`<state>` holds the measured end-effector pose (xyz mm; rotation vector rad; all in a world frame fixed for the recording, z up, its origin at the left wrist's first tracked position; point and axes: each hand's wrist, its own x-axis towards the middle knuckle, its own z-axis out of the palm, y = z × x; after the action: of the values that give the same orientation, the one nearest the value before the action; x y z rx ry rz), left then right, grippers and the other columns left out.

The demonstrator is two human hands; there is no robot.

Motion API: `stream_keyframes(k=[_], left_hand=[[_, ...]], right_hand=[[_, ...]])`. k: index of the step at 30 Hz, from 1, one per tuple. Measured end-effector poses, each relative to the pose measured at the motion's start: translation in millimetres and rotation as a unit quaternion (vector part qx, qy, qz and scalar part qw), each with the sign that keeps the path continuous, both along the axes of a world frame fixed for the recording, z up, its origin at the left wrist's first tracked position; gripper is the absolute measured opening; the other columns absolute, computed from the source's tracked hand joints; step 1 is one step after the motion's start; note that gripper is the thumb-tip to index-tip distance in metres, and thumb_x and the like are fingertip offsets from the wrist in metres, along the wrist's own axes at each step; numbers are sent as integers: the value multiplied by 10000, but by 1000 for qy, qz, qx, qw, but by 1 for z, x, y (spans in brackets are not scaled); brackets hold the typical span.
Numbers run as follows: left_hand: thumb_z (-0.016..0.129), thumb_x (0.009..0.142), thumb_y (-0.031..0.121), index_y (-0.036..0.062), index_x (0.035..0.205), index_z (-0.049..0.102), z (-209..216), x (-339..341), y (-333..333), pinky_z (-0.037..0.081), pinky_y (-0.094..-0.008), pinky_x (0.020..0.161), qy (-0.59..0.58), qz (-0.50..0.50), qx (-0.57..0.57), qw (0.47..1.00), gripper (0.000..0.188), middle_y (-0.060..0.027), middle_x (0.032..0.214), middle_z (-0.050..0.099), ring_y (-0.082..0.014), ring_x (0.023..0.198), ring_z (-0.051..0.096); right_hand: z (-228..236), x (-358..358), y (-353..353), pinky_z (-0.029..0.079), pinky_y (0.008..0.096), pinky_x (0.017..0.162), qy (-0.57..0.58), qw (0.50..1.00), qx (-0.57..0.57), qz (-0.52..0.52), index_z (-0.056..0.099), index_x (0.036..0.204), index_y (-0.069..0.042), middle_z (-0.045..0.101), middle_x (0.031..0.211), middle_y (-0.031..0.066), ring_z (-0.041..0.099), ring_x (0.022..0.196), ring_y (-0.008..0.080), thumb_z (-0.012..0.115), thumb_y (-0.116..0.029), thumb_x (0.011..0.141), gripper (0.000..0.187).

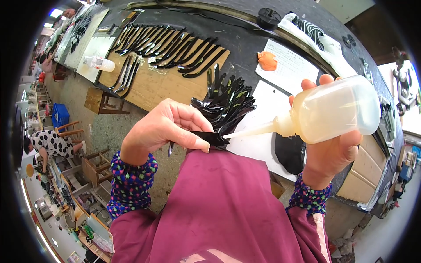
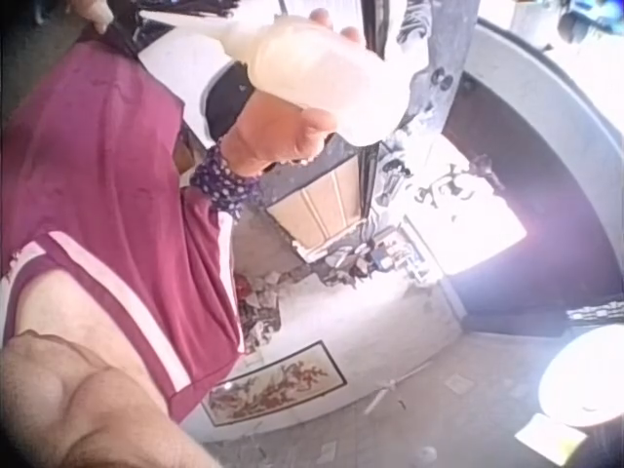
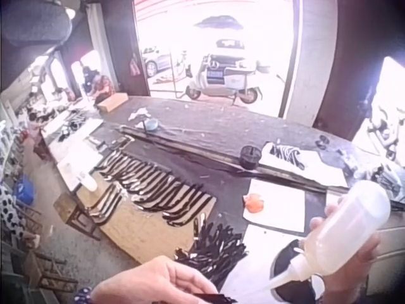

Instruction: Applying glue to black shoe straps using a squeeze bottle on a factory workbench.

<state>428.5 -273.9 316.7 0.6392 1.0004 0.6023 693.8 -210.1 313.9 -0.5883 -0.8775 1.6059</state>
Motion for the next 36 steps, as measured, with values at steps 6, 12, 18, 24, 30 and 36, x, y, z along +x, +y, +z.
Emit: stream_keyframes(k=[6, 12, 18, 24, 30, 36], left_hand=[[639, 650, -56, -40, 862, 598, 1, 4, -1, 463, -193, 619, 5, -7, 2, 1000, 216, -117, 771, 629, -129, 686, 609], [648, 642, -45, -37, 860, 601, 3, 4, 1, 455, -184, 616, 8, -10, -2, 1000, 223, -110, 770, 629, -121, 681, 604], [644, 645, -38, -37, 859, 600, 1, 3, -1, 452, -188, 613, 5, -10, 1, 1000, 219, -109, 765, 631, -119, 680, 603], [643, 645, -36, -39, 867, 595, 0, 3, 0, 451, -189, 615, 8, -14, -2, 1000, 227, -114, 768, 632, -120, 678, 603], [638, 651, -36, -40, 870, 593, 2, 3, 0, 447, -191, 600, 11, -10, -6, 1000, 224, -115, 767, 632, -119, 675, 603], [638, 654, -33, -43, 871, 591, 0, 3, 0, 446, -189, 597, 0, -15, -7, 1000, 222, -118, 771, 632, -122, 678, 606]], right_hand=[[2, -6, -2, 312, 558, 916, -5, 1000, 3, 6, 262, 1261, -21, 339, 1264, 165, 346, 1162, 377, 730, -402, 603, 893], [3, -8, -3, 302, 554, 922, -4, 1000, 5, 11, 251, 1259, -28, 312, 1273, 155, 343, 1169, 359, 739, -390, 603, 895], [-1, -9, -2, 360, 540, 891, -28, 999, 25, -7, 283, 1248, -8, 378, 1236, 181, 374, 1136, 395, 718, -413, 611, 872], [1, -11, -4, 327, 550, 908, -26, 1000, 16, -2, 268, 1252, -18, 347, 1253, 169, 358, 1153, 380, 732, -399, 602, 885], [1, -11, -4, 292, 558, 930, -17, 1000, 8, 9, 254, 1256, -27, 318, 1270, 156, 342, 1171, 364, 748, -376, 595, 896], [0, -10, -4, 291, 556, 933, -22, 1000, 13, 12, 256, 1255, -24, 325, 1266, 159, 343, 1170, 363, 742, -378, 602, 887]])
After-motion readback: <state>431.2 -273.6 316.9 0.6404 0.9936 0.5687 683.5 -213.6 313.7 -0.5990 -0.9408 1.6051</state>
